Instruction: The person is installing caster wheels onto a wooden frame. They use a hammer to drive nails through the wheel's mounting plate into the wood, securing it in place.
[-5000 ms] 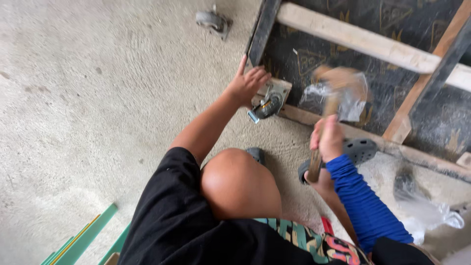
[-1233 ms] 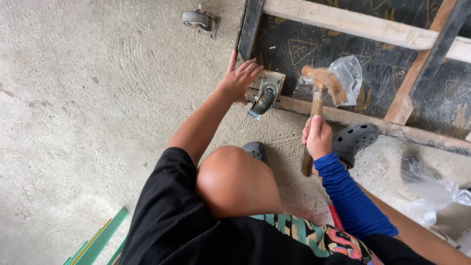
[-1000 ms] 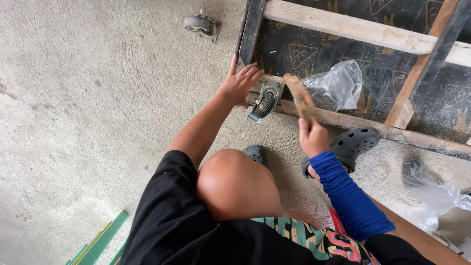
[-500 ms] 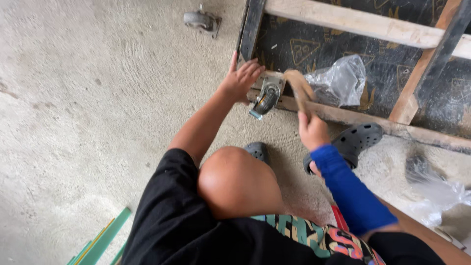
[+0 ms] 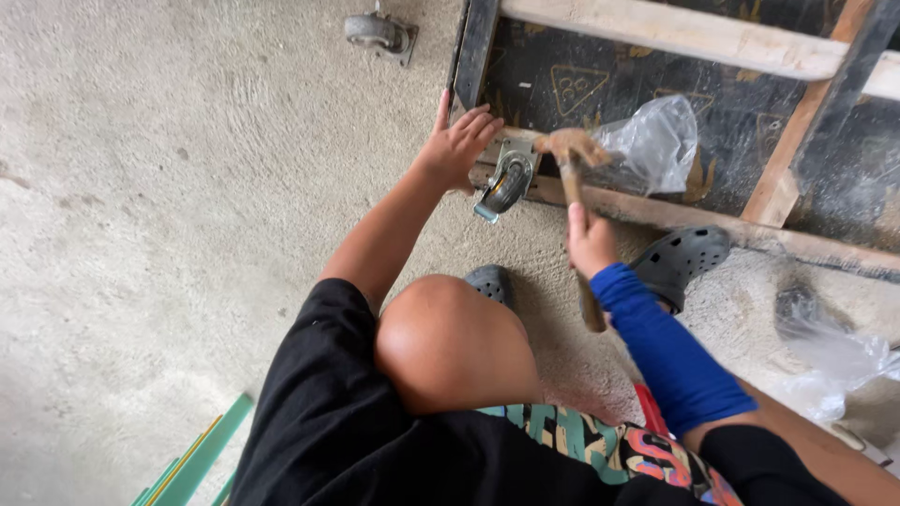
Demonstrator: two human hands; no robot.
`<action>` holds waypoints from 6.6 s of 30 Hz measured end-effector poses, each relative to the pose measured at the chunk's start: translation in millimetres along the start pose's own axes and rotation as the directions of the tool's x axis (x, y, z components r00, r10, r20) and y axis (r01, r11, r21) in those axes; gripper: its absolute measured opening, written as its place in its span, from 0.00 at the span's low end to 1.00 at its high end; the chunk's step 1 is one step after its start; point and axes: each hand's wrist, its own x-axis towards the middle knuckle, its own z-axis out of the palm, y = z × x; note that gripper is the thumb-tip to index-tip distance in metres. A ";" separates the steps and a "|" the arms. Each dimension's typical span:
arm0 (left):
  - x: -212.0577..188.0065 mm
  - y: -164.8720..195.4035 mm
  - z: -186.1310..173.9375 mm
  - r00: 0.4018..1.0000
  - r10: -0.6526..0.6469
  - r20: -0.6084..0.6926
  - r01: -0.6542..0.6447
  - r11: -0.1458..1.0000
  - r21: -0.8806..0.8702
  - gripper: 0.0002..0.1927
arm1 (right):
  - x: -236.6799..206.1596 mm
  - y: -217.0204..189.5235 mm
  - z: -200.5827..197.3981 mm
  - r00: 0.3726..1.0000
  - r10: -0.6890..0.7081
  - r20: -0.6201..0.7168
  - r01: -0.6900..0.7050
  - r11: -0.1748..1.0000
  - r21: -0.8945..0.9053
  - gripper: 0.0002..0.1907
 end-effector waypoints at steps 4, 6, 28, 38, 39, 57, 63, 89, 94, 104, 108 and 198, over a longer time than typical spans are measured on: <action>-1.2 0.8 2.4 1.000 -0.011 -0.003 0.011 1.000 -0.021 0.77 | -9.6 -1.5 -25.3 0.994 -0.106 -0.019 0.107 0.952 0.286 0.28; -1.9 0.3 3.1 1.000 -0.001 -0.011 0.000 1.000 -0.014 0.77 | -21.8 -2.0 -37.9 0.958 -0.273 -0.085 0.285 0.898 0.335 0.28; 0.6 1.1 -5.4 0.997 -0.002 0.073 0.006 0.999 -0.047 0.76 | 8.9 -42.4 -17.4 0.911 -0.388 -0.136 0.348 0.904 -0.249 0.29; 0.1 -0.7 -4.5 0.998 -0.011 0.066 0.012 1.000 -0.025 0.76 | -25.0 -51.5 -31.1 0.764 -0.598 -0.240 0.610 0.792 -0.033 0.28; 0.4 -0.2 -4.9 0.997 -0.012 0.070 0.014 0.999 -0.032 0.76 | -21.3 -53.0 -24.7 0.728 -0.645 -0.234 0.615 0.764 -0.194 0.29; -0.3 -0.6 -10.0 0.993 -0.005 0.115 0.006 1.000 -0.012 0.77 | 21.9 -22.3 -21.8 0.990 0.139 0.035 -0.139 0.990 0.013 0.33; 1.7 0.7 -10.0 0.988 -0.015 0.154 0.014 1.000 0.008 0.77 | -8.3 -27.2 -49.3 0.916 -0.347 -0.201 0.390 0.888 0.245 0.30; 0.3 -0.1 -18.1 0.982 0.011 0.188 -0.006 1.000 -0.028 0.75 | -10.0 -35.1 -47.0 0.958 -0.240 -0.159 0.283 0.881 0.380 0.29; 1.8 0.2 -18.5 0.981 -0.009 0.193 0.013 1.000 -0.018 0.76 | 0.9 -38.0 -18.3 0.948 -0.273 -0.164 0.293 0.949 0.116 0.34; 0.2 0.5 -8.9 0.982 -0.026 0.185 0.022 0.999 0.026 0.76 | 0.7 -38.2 -47.2 0.936 -0.297 -0.189 0.348 0.859 0.376 0.31; 1.2 -0.1 -6.8 0.989 -0.004 0.145 -0.003 0.999 0.053 0.78 | 13.6 -35.8 -23.5 0.966 -0.230 -0.117 0.172 0.912 -0.371 0.34; -41.1 44.9 -12.5 0.956 -0.030 -0.293 -0.125 0.859 -0.497 0.42 | -35.5 -19.2 -56.1 0.991 0.067 0.119 -0.093 0.969 0.229 0.27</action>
